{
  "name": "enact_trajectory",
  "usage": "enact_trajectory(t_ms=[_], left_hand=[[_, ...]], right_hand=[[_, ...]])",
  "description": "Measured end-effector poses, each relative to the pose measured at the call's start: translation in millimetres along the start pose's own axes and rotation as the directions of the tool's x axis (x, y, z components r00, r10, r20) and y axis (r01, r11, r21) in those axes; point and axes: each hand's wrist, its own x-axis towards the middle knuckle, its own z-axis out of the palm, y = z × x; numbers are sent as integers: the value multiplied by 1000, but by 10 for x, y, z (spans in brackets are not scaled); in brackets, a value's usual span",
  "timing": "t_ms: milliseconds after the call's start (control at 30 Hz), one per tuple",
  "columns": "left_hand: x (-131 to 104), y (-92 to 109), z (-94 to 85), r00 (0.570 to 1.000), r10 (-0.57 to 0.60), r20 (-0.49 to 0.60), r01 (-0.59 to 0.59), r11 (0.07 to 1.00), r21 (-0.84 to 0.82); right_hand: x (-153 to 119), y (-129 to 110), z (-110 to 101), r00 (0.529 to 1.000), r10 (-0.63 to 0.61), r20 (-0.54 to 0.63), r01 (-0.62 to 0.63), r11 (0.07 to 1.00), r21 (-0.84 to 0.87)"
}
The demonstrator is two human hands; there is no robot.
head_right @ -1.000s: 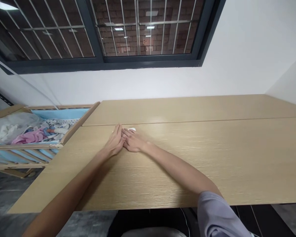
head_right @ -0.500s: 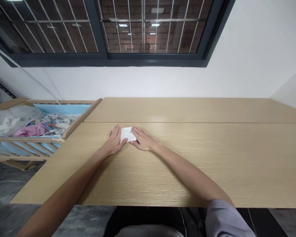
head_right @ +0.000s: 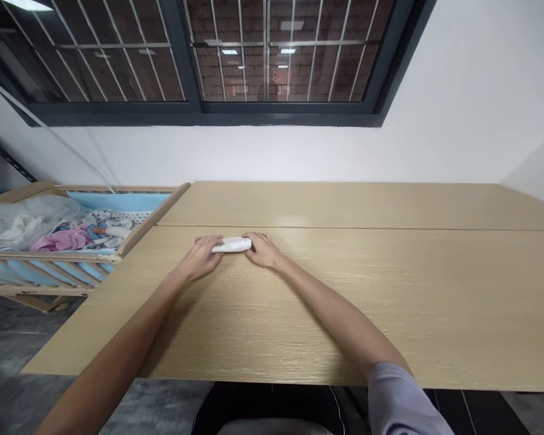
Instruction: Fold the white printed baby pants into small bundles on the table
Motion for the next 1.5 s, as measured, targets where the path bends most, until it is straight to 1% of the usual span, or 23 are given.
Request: enact_trajectory(t_ms=[100, 167, 233, 267, 300, 333, 400, 467, 533, 600, 667, 733, 800, 833, 900, 933, 1000, 1067, 1133, 1233, 1333, 1400, 1500], left_hand=[[1, 135, -128, 995, -43, -95, 36, 997, -72], [-10, 235, -211, 990, -91, -106, 66, 974, -216], [-33, 320, -252, 985, -174, -14, 148, 879, -453], [-48, 353, -251, 974, -215, 66, 217, 822, -526], [-65, 377, -234, 956, -253, 151, 294, 786, -544], [-82, 394, -203, 932, -288, 222, 363, 782, -506], [-109, 405, -110, 893, -349, 283, 433, 838, -333], [-122, 395, -10, 876, -387, 288, 449, 872, -197], [-116, 385, 57, 871, -405, 276, 446, 889, -101], [-105, 403, 67, 871, -418, 257, 433, 901, -1], [-112, 479, 28, 881, -423, 214, 412, 906, 94], [-160, 624, -22, 901, -404, 156, 379, 910, 167], [-257, 828, -37, 941, -316, 123, 281, 930, 238], [-321, 939, -23, 961, -249, 122, 209, 940, 270], [-456, 1147, 47, 980, -123, 158, 66, 943, 327], [-518, 1230, 97, 977, -86, 193, 14, 939, 343], [-618, 1336, 203, 961, -67, 268, -33, 936, 352], [-680, 1361, 294, 947, -73, 312, -42, 937, 347], [-715, 1332, 365, 954, -77, 289, -18, 949, 314], [-747, 1270, 454, 970, -73, 232, 15, 970, 244], [-752, 1266, 499, 973, -72, 220, 12, 964, 265], [-721, 1287, 459, 970, -80, 228, 6, 952, 306], [-621, 1259, 260, 962, -139, 237, 59, 947, 315]], right_hand=[[129, -122, -107, 987, 103, -120, -64, 954, 293], [205, -235, -246, 972, 172, -158, -78, 876, 476], [258, -328, -391, 963, 242, -115, -143, 828, 542], [276, -352, -447, 961, 270, -67, -195, 824, 532], [289, -357, -482, 956, 294, -11, -249, 829, 501], [297, -340, -493, 948, 314, 43, -298, 838, 457], [304, -247, -435, 933, 338, 127, -360, 854, 376], [305, -109, -297, 921, 352, 167, -388, 858, 335], [304, 18, -147, 920, 359, 160, -392, 867, 308], [299, 82, -56, 927, 351, 136, -375, 889, 263], [280, 53, -66, 948, 303, 99, -317, 929, 190], [236, -65, -161, 980, 182, 83, -189, 977, 99], [158, -239, -280, 993, 5, 119, -7, 1000, 12], [106, -332, -325, 983, -80, 168, 84, 996, -14], [-15, -494, -356, 934, -214, 287, 227, 974, -13], [-79, -553, -339, 902, -263, 342, 276, 961, 11], [-195, -605, -257, 837, -329, 438, 331, 941, 75], [-267, -570, -159, 791, -357, 497, 346, 931, 118], [-267, -463, -97, 778, -360, 515, 348, 929, 123], [-133, -227, -101, 807, -313, 501, 327, 943, 61], [56, -1, -150, 854, -238, 462, 278, 960, -20], [138, 92, -165, 878, -210, 431, 251, 967, -42], [163, 110, -173, 896, -184, 404, 230, 971, -67]])
